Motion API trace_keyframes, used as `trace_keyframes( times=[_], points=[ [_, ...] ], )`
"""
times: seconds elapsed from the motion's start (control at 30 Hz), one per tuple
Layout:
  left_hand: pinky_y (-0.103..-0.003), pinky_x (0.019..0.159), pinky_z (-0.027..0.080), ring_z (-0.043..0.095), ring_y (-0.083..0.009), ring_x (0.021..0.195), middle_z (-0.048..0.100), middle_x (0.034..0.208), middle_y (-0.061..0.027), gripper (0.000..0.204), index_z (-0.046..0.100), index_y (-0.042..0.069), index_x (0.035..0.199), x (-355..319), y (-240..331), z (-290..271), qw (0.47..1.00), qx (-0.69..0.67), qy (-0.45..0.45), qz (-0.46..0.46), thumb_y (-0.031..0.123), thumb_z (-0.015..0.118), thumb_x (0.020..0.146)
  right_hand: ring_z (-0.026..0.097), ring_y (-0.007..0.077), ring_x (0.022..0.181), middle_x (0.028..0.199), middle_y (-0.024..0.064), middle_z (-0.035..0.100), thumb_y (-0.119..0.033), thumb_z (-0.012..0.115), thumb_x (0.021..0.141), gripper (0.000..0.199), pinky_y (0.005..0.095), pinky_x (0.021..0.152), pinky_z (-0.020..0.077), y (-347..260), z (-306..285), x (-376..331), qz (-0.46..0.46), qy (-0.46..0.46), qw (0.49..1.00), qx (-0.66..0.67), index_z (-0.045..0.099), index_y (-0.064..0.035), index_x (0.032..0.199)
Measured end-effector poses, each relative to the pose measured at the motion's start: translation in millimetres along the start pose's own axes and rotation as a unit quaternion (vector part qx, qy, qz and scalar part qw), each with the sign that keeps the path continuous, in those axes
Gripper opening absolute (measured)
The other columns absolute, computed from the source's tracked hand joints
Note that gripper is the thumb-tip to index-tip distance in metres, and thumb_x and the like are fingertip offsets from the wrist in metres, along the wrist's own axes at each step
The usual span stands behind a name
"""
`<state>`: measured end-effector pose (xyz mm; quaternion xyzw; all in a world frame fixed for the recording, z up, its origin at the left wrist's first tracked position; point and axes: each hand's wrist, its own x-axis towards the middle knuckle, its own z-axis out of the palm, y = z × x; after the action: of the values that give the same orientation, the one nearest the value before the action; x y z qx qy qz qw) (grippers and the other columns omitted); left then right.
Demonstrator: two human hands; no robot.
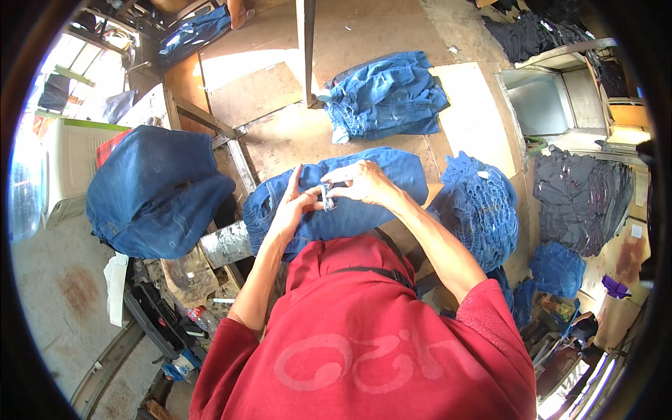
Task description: The person uses a small metal tool to scrape and smooth the surface of a pair of blue jeans laid on a workbench. They repeatedly scrape different areas, lift and reposition the jeans, and continue the scraping action across the garment.
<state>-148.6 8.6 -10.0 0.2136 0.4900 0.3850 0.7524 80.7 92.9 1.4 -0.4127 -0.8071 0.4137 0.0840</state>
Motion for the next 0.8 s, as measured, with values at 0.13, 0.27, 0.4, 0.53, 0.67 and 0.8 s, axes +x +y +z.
trace_keyframes(
  times=[0.13,0.27,0.4,0.53,0.67,0.8],
  points=[
    [-0.034,0.095,0.055,0.072,-0.018,0.094,0.069,0.135,-0.0189,0.092,0.017,0.015,0.172,1.6,-2.8,-5.9,0.999,0.007,-0.03,0.006,0.004,0.06,0.091,0.07,0.0254,0.066,0.078,0.0112,0.075,-0.033,0.076,0.095,0.019,0.0382,0.06,0.0528,4.3,5.9,1.0,-0.071,0.077,0.994,0.025,0.082,-0.0184,0.106],
    [-0.03,0.093,0.055,0.071,-0.0139,0.093,0.073,0.13,-0.0144,0.076,0.033,0.008,0.164,6.3,-3.9,-4.0,0.999,0.013,-0.036,0.009,0.0,0.064,0.095,0.072,0.0341,0.071,0.076,0.0145,0.072,-0.028,0.069,0.099,0.014,0.0437,0.062,0.0533,5.5,-2.0,3.4,-0.078,0.052,0.994,-0.052,0.077,-0.0166,0.103],
    [-0.023,0.08,0.055,0.069,-0.008,0.089,0.079,0.115,-0.0094,0.054,0.05,0.005,0.15,14.6,-8.0,6.4,0.998,0.06,-0.017,0.025,0.004,0.072,0.1,0.073,0.0382,0.073,0.077,0.0144,0.073,-0.024,0.067,0.098,0.012,0.0481,0.064,0.0539,-1.2,-9.5,8.0,-0.108,0.06,0.99,-0.061,0.071,-0.0149,0.104],
    [-0.023,0.063,0.052,0.07,-0.0071,0.083,0.081,0.1,-0.0073,0.033,0.061,0.003,0.131,26.0,-6.2,7.4,0.965,0.262,0.013,0.019,0.012,0.074,0.102,0.073,0.039,0.077,0.081,0.0168,0.074,-0.024,0.066,0.099,0.012,0.0482,0.067,0.0547,-9.5,-16.6,15.1,-0.114,0.023,0.988,-0.102,0.067,-0.0148,0.108],
    [-0.029,0.065,0.061,0.076,-0.0159,0.088,0.077,0.1,-0.0106,0.015,0.061,0.005,0.114,32.7,-6.6,4.6,0.991,0.118,0.013,0.057,0.017,0.066,0.108,0.073,0.0429,0.074,0.079,0.0195,0.073,-0.026,0.067,0.1,0.019,0.0519,0.066,0.0552,-18.7,-20.8,14.2,-0.053,0.088,0.994,-0.045,0.061,-0.0101,0.108],
    [-0.041,0.072,0.069,0.079,-0.0283,0.099,0.074,0.108,-0.0173,0.016,0.054,0.006,0.109,29.6,-6.9,0.6,0.997,0.016,0.006,0.069,0.021,0.055,0.113,0.072,0.0418,0.081,0.085,0.0181,0.072,-0.026,0.066,0.102,0.023,0.0522,0.071,0.0555,-25.1,-23.3,4.2,-0.039,0.095,0.994,-0.04,0.057,-0.007,0.112]
  ],
)
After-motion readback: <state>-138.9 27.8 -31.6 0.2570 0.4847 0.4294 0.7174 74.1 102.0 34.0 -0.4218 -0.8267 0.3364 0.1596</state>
